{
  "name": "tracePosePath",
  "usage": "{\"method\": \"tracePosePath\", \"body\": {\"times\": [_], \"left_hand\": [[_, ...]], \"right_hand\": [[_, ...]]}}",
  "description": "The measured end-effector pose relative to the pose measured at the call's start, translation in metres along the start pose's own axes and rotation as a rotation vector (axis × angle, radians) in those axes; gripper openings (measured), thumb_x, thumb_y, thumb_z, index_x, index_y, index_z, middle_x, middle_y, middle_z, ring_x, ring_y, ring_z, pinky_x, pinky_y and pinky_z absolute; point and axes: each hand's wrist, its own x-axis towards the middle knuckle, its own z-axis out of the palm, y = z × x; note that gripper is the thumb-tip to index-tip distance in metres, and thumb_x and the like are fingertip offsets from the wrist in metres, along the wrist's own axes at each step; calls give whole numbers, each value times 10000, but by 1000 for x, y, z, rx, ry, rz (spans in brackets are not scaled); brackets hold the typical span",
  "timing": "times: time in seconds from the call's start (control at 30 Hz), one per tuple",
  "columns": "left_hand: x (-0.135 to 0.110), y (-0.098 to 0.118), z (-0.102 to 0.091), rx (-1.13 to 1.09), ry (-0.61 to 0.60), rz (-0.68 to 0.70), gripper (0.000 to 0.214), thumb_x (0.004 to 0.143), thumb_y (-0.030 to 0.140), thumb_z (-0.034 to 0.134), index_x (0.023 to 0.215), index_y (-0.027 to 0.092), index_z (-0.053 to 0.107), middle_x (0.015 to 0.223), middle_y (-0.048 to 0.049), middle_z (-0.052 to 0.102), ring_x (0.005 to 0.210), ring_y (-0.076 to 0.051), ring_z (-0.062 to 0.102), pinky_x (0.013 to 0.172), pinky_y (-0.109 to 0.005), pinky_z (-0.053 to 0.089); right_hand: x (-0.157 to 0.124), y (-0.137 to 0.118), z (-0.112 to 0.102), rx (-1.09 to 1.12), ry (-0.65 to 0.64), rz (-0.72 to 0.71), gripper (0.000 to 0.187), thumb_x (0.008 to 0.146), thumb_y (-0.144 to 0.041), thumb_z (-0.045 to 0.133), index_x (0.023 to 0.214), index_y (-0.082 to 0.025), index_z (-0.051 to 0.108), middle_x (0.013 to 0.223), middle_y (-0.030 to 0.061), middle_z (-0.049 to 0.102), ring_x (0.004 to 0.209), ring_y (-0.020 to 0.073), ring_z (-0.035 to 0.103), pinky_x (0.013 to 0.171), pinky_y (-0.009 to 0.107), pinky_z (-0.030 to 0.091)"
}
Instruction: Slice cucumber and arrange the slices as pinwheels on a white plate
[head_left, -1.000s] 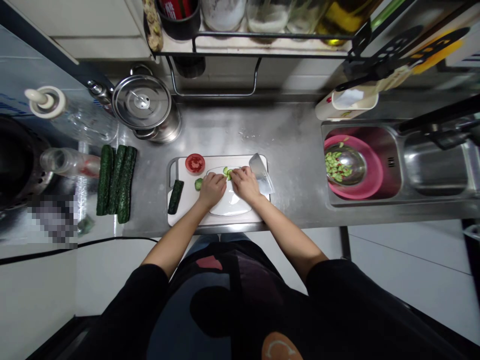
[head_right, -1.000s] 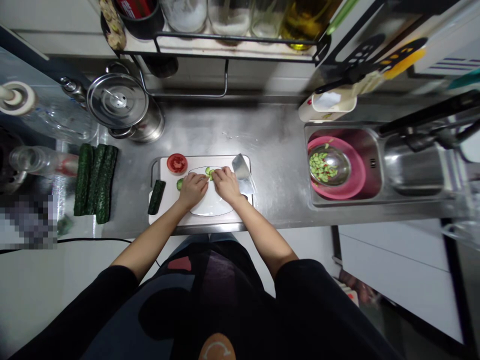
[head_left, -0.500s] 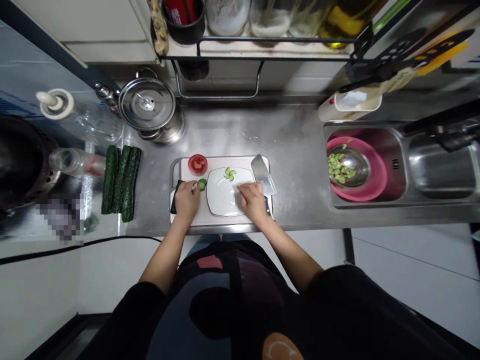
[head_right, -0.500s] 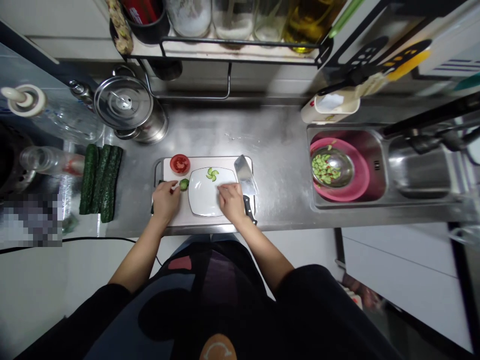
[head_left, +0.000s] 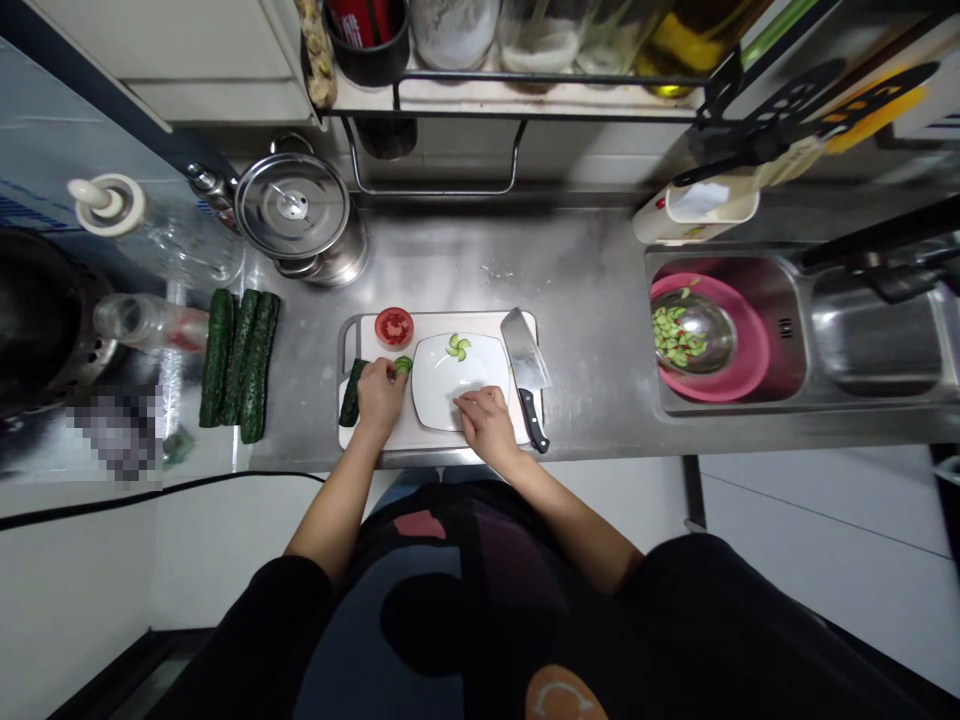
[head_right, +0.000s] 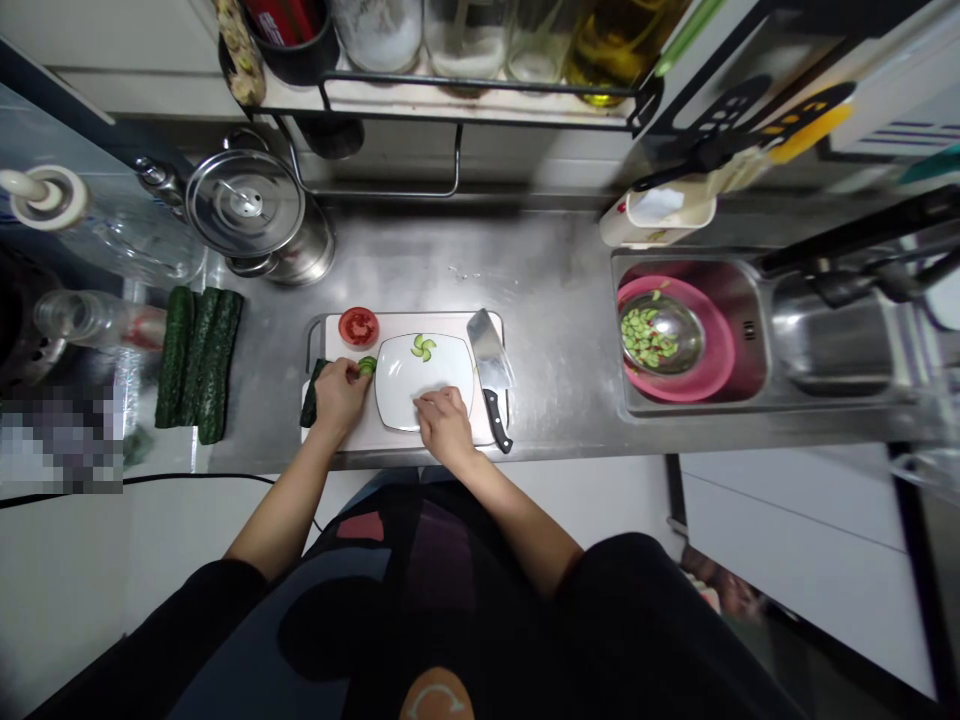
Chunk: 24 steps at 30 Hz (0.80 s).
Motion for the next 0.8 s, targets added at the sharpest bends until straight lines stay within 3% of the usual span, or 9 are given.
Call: {"method": "tracePosePath", "body": {"times": [0.23,0.4,0.63,0.8], "left_hand": [[2,5,-8,-130,-26,-94,126,685,206,665,632,193,552,662,-10,613,679,-163,562,693,-266,414],[6,3,-20,-375,-93,-223,193,625,295,726,629,186,567,584,32,572,584,-116,518,593,-230,379],[-6,32,-22,-900,-530,-370,502,393,429,865,694,148,578,628,24,591,601,-101,572,589,-230,470],[-18,48,-5,-972,-644,-370,510,404,397,879,728,129,591,626,12,603,615,-108,598,615,-243,500]], "right_hand": [[4,2,1,22,-60,33,299,892,-158,476,1053,-175,728,998,111,640,948,228,471,845,385,467],[16,0,2,113,-92,116,293,886,-171,473,1019,-176,734,935,96,666,924,220,531,860,390,465],[47,-9,-5,535,-65,440,259,839,-290,556,1019,-190,712,978,55,696,839,155,595,816,288,486],[49,-3,-13,797,-92,668,240,705,-375,634,786,-157,693,712,12,648,661,119,552,663,235,460]]}}
